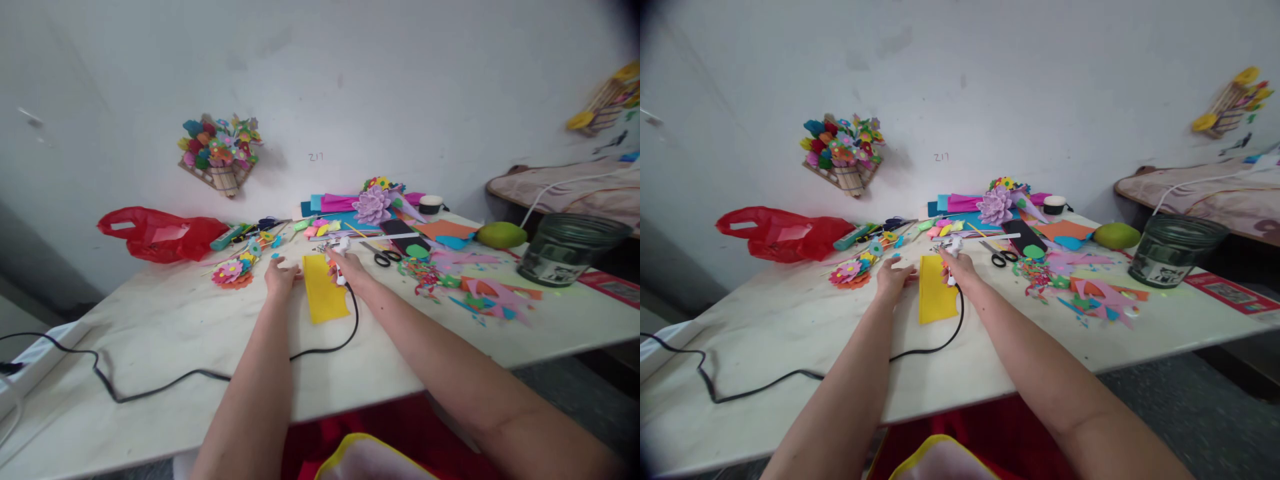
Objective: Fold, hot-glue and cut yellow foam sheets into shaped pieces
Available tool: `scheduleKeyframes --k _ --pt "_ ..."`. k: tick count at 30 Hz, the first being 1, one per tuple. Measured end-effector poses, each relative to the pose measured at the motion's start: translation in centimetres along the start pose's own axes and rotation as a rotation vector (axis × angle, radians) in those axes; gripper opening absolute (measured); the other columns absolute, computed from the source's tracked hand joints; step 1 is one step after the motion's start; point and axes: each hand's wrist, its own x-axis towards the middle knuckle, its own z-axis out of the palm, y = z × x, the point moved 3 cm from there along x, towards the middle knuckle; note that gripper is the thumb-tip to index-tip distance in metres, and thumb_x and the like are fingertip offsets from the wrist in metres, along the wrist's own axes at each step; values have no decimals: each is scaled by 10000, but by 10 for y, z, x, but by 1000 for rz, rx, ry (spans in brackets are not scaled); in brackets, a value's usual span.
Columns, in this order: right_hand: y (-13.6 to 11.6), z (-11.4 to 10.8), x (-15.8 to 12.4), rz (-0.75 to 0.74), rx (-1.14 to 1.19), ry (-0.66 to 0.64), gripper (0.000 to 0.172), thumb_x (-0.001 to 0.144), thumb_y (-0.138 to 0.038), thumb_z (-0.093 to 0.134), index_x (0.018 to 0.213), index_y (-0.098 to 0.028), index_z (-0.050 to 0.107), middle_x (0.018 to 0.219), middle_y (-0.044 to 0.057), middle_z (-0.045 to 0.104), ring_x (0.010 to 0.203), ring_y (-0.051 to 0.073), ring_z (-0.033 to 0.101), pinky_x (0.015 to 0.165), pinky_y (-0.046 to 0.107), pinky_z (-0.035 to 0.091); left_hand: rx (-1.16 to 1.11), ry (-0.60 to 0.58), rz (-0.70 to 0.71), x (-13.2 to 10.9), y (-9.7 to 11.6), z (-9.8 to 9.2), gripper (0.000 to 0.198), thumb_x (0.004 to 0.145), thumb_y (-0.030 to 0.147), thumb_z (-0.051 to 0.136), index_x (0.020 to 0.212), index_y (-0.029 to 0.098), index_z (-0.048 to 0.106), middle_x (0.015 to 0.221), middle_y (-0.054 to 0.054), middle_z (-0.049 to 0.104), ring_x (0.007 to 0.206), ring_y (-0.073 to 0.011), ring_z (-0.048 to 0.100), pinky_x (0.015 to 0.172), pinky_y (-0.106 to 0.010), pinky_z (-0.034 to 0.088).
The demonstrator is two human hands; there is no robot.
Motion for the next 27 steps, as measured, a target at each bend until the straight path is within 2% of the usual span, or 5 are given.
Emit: scheduleKeyframes --k 4,9,13,20,27 --pt "1 0 2 -10 -1 5 371 729 -509 549 716 -141 505 444 -20 526 324 94 483 306 196 365 -40 38 -29 1 -1 -4 320 659 309 619 915 128 555 610 -65 647 483 -163 615 468 -239 463" --pt "2 -1 4 -3 11 15 362 741 -500 542 703 -143 500 441 -19 527 316 91 482 305 192 362 -45 69 -15 3 -2 -7 244 638 341 627 748 124 602 667 -82 665 528 -159 629 455 -215 449" --pt "1 -1 3 1 13 25 359 739 -499 545 708 -143 504 441 -18 528 318 94 484 302 194 359 -165 52 -58 2 -2 -6 242 638 324 639 756 115 610 735 -93 674 582 -152 638 503 -223 471" --pt "1 -1 2 -8 14 22 362 733 -504 548 721 -145 508 455 -18 530 328 96 490 311 199 374 -465 -152 -126 -3 1 0 190 773 295 521 830 118 555 885 -122 665 664 -126 642 599 -238 508" --pt "2 -1 2 -6 12 20 363 737 -502 540 719 -141 508 464 -18 528 329 97 489 308 204 377 -489 -198 -104 -3 3 -1 132 693 230 612 742 119 562 727 -72 665 639 -128 638 630 -241 503"
